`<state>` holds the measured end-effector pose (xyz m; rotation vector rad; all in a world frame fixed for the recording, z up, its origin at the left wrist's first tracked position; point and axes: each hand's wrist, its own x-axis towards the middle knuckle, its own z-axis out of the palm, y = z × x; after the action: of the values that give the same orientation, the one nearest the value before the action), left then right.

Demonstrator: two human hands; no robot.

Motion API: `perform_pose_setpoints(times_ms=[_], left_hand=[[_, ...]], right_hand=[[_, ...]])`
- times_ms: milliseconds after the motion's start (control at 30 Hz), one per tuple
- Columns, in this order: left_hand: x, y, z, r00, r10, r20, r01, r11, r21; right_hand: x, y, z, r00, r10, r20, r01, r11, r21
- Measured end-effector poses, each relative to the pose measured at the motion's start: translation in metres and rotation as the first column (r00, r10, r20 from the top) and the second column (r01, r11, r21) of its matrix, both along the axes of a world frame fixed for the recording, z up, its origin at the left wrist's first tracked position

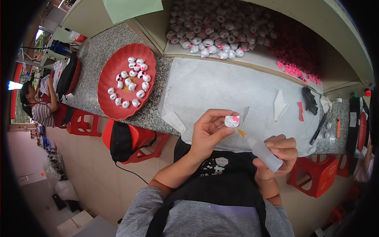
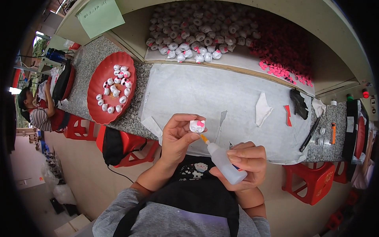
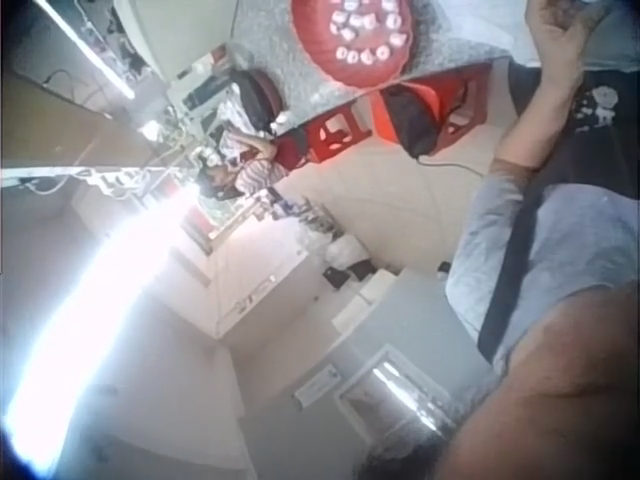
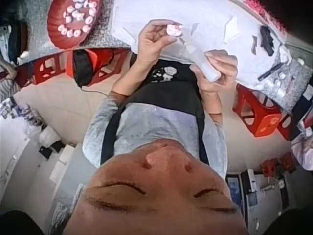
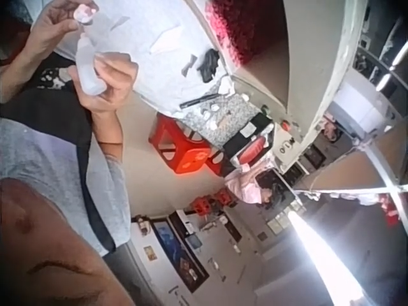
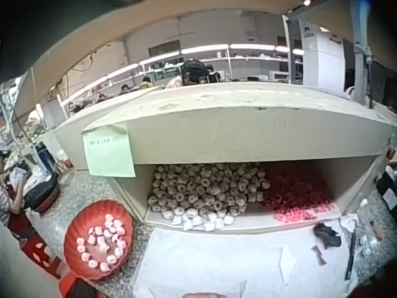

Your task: Assembling small toy components by applying glue and attaching parts at a factory workbench.

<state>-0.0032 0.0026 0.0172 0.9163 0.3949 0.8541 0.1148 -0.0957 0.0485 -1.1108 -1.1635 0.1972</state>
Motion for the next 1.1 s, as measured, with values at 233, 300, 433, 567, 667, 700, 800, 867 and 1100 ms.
perform_pose_setpoints(times_ms=[233, 300, 433, 567, 667, 700, 800, 867, 1100], left_hand=[[-0.0016, -0.0005, -0.0005, 0.999, -0.012, -0.038, 0.013, 1.000, 0.014], [-0.0009, -0.0011, -0.0002, 0.999, -0.016, -0.045, 0.016, 1.000, 0.006], [0.0000, -0.0017, -0.0009, 0.999, -0.021, -0.045, 0.021, 1.000, 0.000], [0.0001, -0.0027, -0.0019, 0.999, -0.037, -0.023, 0.036, 0.998, -0.051], [-0.0005, -0.0025, -0.0013, 0.998, -0.063, -0.032, 0.061, 0.996, -0.064], [-0.0006, -0.0026, -0.0005, 0.996, -0.077, -0.042, 0.074, 0.995, -0.069], [-0.0005, -0.0023, 0.0005, 0.995, -0.092, -0.035, 0.089, 0.993, -0.083], [-0.0002, -0.0027, 0.0001, 0.995, -0.093, -0.036, 0.090, 0.993, -0.081], [0.0008, -0.0032, -0.0003, 0.995, -0.097, -0.035, 0.094, 0.992, -0.081]], right_hand=[[-0.0002, -0.0016, 0.0041, 0.999, 0.009, 0.032, -0.008, 0.999, -0.031], [0.0009, -0.0022, 0.0054, 0.999, 0.019, 0.041, -0.017, 0.999, -0.036], [0.0007, -0.0029, 0.0044, 0.999, 0.012, 0.030, -0.011, 0.999, -0.033], [-0.0033, -0.0011, 0.0025, 0.991, -0.125, 0.051, 0.125, 0.992, -0.010], [-0.0041, 0.0002, 0.0011, 0.991, -0.130, 0.042, 0.130, 0.991, 0.013], [-0.0043, 0.0002, 0.0011, 0.991, -0.128, 0.035, 0.128, 0.992, 0.022], [-0.0038, -0.0003, 0.0014, 0.992, -0.111, 0.051, 0.110, 0.994, 0.020], [-0.0043, 0.0003, 0.0013, 0.994, -0.096, 0.046, 0.095, 0.995, 0.024], [-0.0030, -0.0011, 0.0001, 0.995, -0.069, 0.074, 0.067, 0.998, 0.019]])
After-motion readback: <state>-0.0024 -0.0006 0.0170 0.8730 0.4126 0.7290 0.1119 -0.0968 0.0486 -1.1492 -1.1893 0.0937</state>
